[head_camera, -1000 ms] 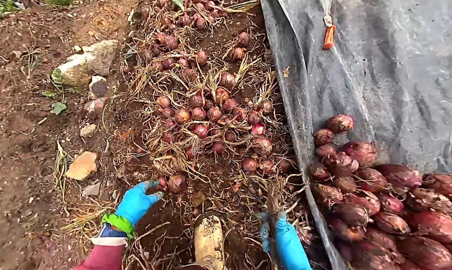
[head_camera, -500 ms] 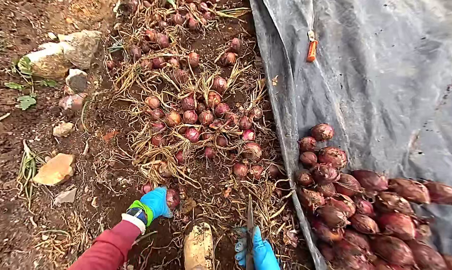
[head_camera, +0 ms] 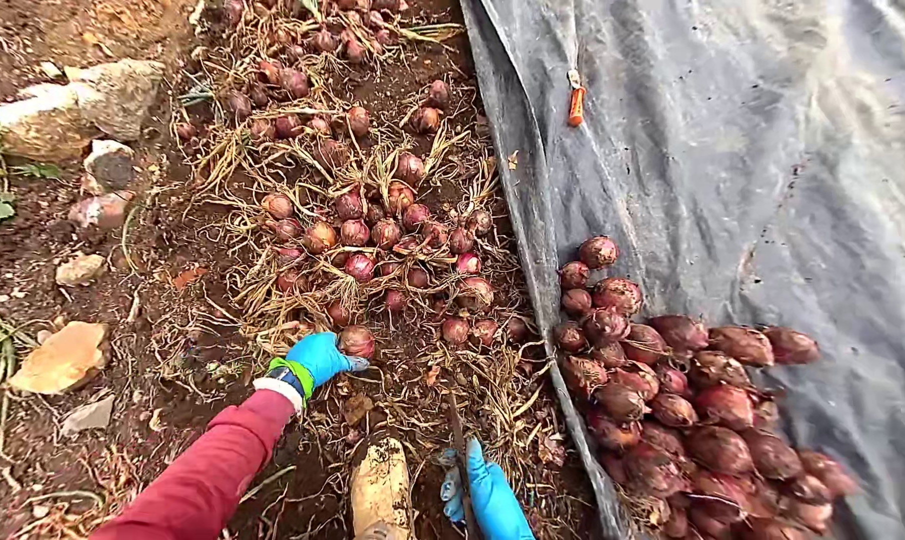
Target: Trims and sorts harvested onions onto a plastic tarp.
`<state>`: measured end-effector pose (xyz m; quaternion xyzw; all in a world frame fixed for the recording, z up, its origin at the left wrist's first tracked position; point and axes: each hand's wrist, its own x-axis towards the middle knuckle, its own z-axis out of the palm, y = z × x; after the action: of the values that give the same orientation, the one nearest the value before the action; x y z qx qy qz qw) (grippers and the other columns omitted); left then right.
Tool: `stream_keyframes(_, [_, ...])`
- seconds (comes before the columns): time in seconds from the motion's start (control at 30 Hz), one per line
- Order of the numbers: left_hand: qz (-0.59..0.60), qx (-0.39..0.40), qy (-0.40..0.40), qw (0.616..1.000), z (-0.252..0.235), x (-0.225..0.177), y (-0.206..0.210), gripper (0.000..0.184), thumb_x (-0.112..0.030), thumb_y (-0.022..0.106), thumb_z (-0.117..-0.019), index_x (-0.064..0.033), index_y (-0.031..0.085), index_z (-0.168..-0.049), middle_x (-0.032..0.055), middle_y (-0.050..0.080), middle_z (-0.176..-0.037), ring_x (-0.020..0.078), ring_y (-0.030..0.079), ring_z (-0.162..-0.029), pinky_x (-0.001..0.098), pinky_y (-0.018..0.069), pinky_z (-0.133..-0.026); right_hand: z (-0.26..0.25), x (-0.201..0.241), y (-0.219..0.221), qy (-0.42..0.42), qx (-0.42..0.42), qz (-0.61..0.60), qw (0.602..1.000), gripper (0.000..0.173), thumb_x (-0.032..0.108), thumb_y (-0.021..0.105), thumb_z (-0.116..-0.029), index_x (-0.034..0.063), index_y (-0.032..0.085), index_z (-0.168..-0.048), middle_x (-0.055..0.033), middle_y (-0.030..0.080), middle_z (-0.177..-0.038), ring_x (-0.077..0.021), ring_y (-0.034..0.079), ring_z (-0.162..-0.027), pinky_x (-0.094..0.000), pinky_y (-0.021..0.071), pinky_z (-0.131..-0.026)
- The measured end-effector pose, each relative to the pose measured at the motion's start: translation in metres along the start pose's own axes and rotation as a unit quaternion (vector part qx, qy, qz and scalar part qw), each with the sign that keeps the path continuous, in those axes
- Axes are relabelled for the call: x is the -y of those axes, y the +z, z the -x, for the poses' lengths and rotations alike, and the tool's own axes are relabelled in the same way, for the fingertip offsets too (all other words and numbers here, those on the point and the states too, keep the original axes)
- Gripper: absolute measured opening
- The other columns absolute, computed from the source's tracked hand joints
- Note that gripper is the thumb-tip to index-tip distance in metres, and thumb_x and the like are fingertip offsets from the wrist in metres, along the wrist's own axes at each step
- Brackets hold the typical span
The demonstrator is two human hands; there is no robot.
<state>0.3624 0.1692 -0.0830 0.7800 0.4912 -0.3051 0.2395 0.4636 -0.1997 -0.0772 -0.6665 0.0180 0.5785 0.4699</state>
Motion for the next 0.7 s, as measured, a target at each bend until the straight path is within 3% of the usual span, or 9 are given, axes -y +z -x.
stream_keyframes(0.1, [0.033,-0.002,0.051,0.998,0.007,-0.006,-0.005,0.071,-0.069,0.088,-0.0636,-0.0184,0.073,-0.112,0.0069,0.075,-0.099,0.0281,0.072,-0.099,0.0599,0.0573,-0.090,0.002,0.005,-0.006,0.006,0.013,-0.013,1.000,0.082,0.061,0.012,-0.1068,0.0007,0.067,-0.108,-0.0126,0.068,-0.067,-0.0237,0.067,-0.055,-0.0389,0.0604,-0.054])
stream_keyframes(0.17, [0.118,-0.007,0.129,0.985,0.040,-0.012,-0.019,0.064,-0.063,0.092,-0.0598,-0.0217,0.073,-0.106,-0.0012,0.076,-0.091,0.0166,0.073,-0.089,0.0485,0.0614,-0.083,-0.004,0.004,-0.004,0.008,0.060,-0.040,0.997,0.088,0.071,0.013,-0.1016,0.0004,0.066,-0.107,-0.0119,0.064,-0.065,-0.0236,0.065,-0.052,-0.0394,0.0590,-0.051])
stream_keyframes(0.27, [0.226,0.046,0.245,0.942,0.081,-0.034,-0.028,0.055,-0.064,0.089,-0.0640,-0.0214,0.073,-0.095,-0.0056,0.076,-0.085,0.0084,0.073,-0.081,0.0367,0.0636,-0.077,-0.022,0.024,0.013,-0.078,0.156,-0.071,0.982,0.091,0.087,0.037,-0.0878,0.0025,0.067,-0.104,-0.0075,0.062,-0.062,-0.0198,0.061,-0.048,-0.0369,0.0571,-0.047])
stream_keyframes(0.33, [0.189,0.108,0.277,0.936,0.097,-0.050,-0.030,0.055,-0.071,0.081,-0.0715,-0.0221,0.075,-0.096,-0.0075,0.074,-0.085,0.0057,0.071,-0.081,0.0348,0.0617,-0.077,-0.029,0.053,0.027,-0.168,0.159,-0.081,0.970,0.084,0.087,0.045,-0.0847,0.0052,0.067,-0.090,-0.0060,0.061,-0.060,-0.0188,0.060,-0.046,-0.0365,0.0559,-0.045])
stream_keyframes(0.4, [0.197,0.176,0.278,0.924,0.103,-0.060,-0.027,0.061,-0.077,0.071,-0.0773,-0.0179,0.073,-0.092,-0.0051,0.070,-0.080,0.0070,0.068,-0.076,0.0349,0.0583,-0.072,-0.033,0.078,0.031,-0.219,0.097,-0.041,0.970,0.087,0.091,0.036,-0.0829,0.0089,0.063,-0.081,-0.0051,0.061,-0.059,-0.0182,0.059,-0.046,-0.0365,0.0548,-0.044])
stream_keyframes(0.5, [0.234,0.240,0.266,0.904,0.097,-0.063,-0.027,0.064,-0.081,0.067,-0.0783,-0.0172,0.071,-0.086,-0.0054,0.070,-0.077,0.0056,0.067,-0.072,0.0303,0.0569,-0.068,-0.035,0.103,0.020,-0.191,0.053,0.073,0.977,0.091,0.089,0.021,-0.0888,0.0091,0.065,-0.086,-0.0026,0.062,-0.060,-0.0158,0.060,-0.048,-0.0357,0.0553,-0.047])
stream_keyframes(0.6, [0.005,0.094,0.207,0.974,0.085,-0.077,-0.047,0.063,-0.067,0.088,-0.0648,-0.0191,0.074,-0.103,0.0015,0.075,-0.092,0.0204,0.072,-0.091,0.0499,0.0584,-0.084,-0.037,0.107,-0.002,-0.104,0.097,0.090,0.986,0.083,0.080,0.027,-0.0961,0.0083,0.067,-0.089,-0.0035,0.055,-0.057,-0.0167,0.053,-0.045,-0.0357,0.0495,-0.044])
stream_keyframes(0.63, [-0.030,0.044,0.176,0.983,0.081,-0.081,-0.048,0.065,-0.067,0.089,-0.0632,-0.0216,0.074,-0.106,0.0022,0.076,-0.095,0.0233,0.072,-0.094,0.0547,0.0575,-0.086,-0.035,0.101,-0.007,-0.101,0.097,0.060,0.988,0.081,0.078,0.026,-0.0978,0.0079,0.067,-0.091,-0.0034,0.055,-0.057,-0.0162,0.053,-0.043,-0.0347,0.0492,-0.043])
stream_keyframes(0.7, [0.015,-0.016,0.164,0.986,0.080,-0.089,-0.044,0.058,-0.065,0.090,-0.0645,-0.0242,0.074,-0.103,-0.0012,0.076,-0.091,0.0190,0.073,-0.090,0.0524,0.0595,-0.083,-0.032,0.088,-0.015,-0.083,0.056,0.034,0.994,0.081,0.072,0.021,-0.1016,0.0066,0.068,-0.095,-0.0048,0.055,-0.057,-0.0173,0.053,-0.044,-0.0356,0.0498,-0.043])
